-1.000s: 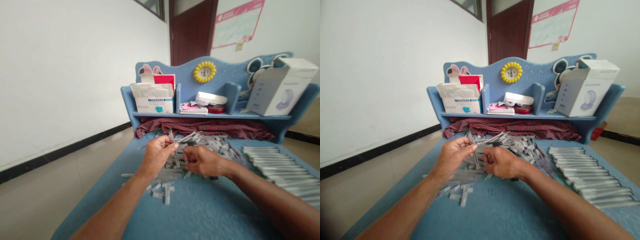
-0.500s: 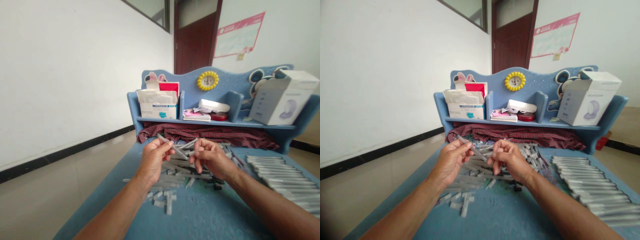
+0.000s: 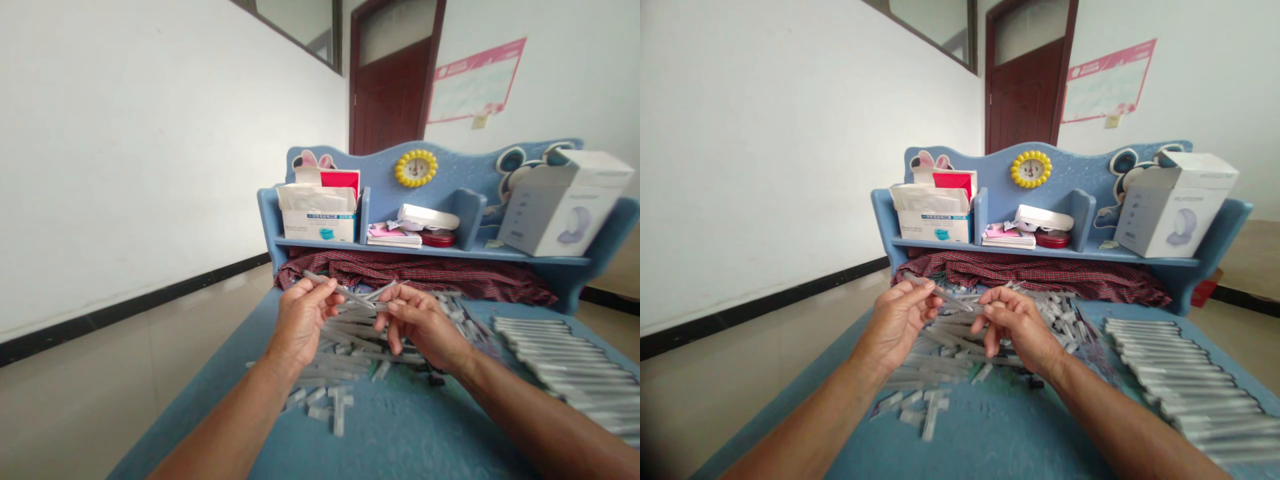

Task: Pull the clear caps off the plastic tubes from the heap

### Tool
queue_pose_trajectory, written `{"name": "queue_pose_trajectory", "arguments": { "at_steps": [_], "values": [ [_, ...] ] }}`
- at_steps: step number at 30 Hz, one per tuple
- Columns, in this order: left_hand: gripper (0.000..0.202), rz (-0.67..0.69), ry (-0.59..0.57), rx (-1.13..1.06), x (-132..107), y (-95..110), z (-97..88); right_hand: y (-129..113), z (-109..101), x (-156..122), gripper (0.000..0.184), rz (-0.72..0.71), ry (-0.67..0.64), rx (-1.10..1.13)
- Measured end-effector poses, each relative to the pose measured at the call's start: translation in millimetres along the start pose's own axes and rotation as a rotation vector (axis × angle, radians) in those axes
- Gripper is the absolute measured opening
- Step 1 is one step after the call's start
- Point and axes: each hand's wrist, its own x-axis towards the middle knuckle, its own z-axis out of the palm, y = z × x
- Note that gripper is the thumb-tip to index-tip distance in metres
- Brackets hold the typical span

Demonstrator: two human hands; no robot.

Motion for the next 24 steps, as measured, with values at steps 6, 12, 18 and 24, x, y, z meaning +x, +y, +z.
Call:
{"name": "queue_pose_trajectory", "arguments": {
  "at_steps": [6, 12, 18, 24],
  "values": [
    [0.019, 0.031, 0.009, -0.012, 2, 0, -1.4, -1, 1, 0, 0.021, -0.018, -0.002, 0.043],
    [0.019, 0.039, -0.001, -0.02, 1, -2, -0.7, 3, 2, 0, 0.023, -0.016, -0.03, 0.003],
    [0.016, 0.019, -0.027, 0.009, 0, -2, 0.6, 4, 6, -3, 0.026, 0.038, -0.048, -0.108],
    [0.012, -0.058, -0.138, 0.066, 5, -4, -5.7, 8, 11, -4, 0.028, 0.099, -0.028, -0.155]
  ]
}}
